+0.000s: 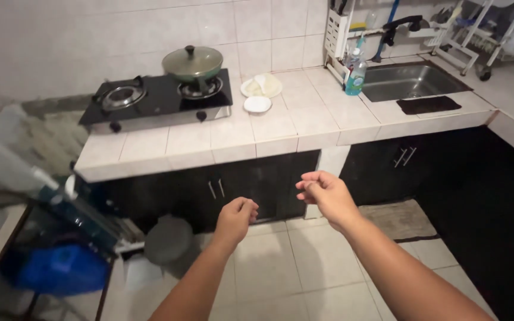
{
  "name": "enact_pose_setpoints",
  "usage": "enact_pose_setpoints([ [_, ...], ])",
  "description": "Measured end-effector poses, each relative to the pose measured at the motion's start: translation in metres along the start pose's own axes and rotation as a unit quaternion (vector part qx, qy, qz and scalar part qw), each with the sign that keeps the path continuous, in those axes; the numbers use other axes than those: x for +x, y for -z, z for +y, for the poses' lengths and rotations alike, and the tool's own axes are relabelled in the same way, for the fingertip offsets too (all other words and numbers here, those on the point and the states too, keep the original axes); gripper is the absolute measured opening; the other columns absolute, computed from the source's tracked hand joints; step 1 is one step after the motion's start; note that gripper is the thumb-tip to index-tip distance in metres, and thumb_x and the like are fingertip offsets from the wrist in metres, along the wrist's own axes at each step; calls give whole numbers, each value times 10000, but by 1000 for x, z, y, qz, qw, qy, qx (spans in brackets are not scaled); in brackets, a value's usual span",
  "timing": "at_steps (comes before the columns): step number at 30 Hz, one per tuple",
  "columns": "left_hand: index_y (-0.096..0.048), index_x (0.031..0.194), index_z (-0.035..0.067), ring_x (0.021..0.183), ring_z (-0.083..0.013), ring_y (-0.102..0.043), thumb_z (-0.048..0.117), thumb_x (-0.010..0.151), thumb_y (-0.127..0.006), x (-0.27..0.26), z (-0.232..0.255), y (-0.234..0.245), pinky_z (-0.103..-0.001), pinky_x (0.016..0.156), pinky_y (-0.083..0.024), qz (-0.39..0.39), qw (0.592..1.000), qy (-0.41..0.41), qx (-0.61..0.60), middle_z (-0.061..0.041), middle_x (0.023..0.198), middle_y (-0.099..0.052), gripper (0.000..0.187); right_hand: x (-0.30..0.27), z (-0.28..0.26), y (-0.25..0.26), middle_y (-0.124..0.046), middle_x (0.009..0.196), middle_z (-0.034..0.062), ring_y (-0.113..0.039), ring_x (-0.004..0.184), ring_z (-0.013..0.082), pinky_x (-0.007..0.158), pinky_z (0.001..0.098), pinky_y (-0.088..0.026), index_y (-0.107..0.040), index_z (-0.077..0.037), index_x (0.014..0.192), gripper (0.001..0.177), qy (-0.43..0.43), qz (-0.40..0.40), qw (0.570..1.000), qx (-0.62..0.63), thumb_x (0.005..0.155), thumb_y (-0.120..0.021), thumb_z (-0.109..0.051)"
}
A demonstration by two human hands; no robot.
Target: Set the dining table with soup, rice, water, and accessories.
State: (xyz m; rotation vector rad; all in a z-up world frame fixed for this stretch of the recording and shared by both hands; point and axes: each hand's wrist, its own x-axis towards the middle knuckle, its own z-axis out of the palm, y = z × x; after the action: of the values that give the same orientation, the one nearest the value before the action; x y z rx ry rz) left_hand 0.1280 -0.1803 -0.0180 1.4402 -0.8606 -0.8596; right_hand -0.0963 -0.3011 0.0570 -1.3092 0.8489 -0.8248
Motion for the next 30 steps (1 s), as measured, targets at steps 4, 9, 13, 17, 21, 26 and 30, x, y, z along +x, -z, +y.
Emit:
enact_pose_setpoints([
  [4,-728,862,-13,674,-135,-624,271,1018,-557,102,-5,7,-286,655,-528,-15,1000,5,13,-60,748,-690,367,83,-3,2,-751,1030,119,-719,793,180,718,299,-584,-633,15,1186,244,-3,19,999,28,971,-587,-91],
  [9,-726,868,0,673,-136,-656,308,1025,-542,208,-14,5,-289,651,-549,10,999,-10,49,-65,724,-698,391,179,12,14,-754,1035,115,-721,803,178,714,305,-565,-644,5,1174,231,-19,36,999,15,975,-577,-89],
  [13,-735,907,36,695,-173,-685,288,953,-595,279,-10,-1,-331,654,-546,43,988,14,147,-79,758,-728,292,260,20,25,-754,1043,115,-722,819,179,723,296,-559,-646,16,1171,226,-32,13,999,13,982,-576,-86],
  [17,-723,898,33,762,-278,-710,276,902,-632,366,-34,-16,-396,721,-555,105,963,-36,245,-138,812,-742,259,367,44,44,-752,1026,113,-728,824,186,722,293,-568,-652,11,1156,217,-33,-18,999,-2,977,-576,-86],
  [21,-711,930,45,844,-341,-714,284,894,-642,442,-25,-26,-439,763,-559,134,957,31,257,-173,888,-750,251,484,58,43,-752,971,117,-722,804,185,698,299,-569,-678,7,1114,213,-32,-56,997,-51,945,-593,-91],
  [26,-722,1005,51,966,-379,-702,295,902,-652,550,-78,-38,-449,859,-554,221,927,80,292,-196,991,-747,274,586,79,23,-752,895,149,-711,783,223,699,335,-559,-750,-2,1066,229,-6,-74,970,-232,891,-680,-131],
  [30,-680,1068,17,1002,-393,-684,338,875,-705,607,-106,-43,-448,884,-539,277,917,129,257,-221,1040,-718,376,648,113,8,-757,972,151,-715,899,289,814,385,-565,-766,-45,1055,251,74,-19,914,-399,843,-724,-173],
])
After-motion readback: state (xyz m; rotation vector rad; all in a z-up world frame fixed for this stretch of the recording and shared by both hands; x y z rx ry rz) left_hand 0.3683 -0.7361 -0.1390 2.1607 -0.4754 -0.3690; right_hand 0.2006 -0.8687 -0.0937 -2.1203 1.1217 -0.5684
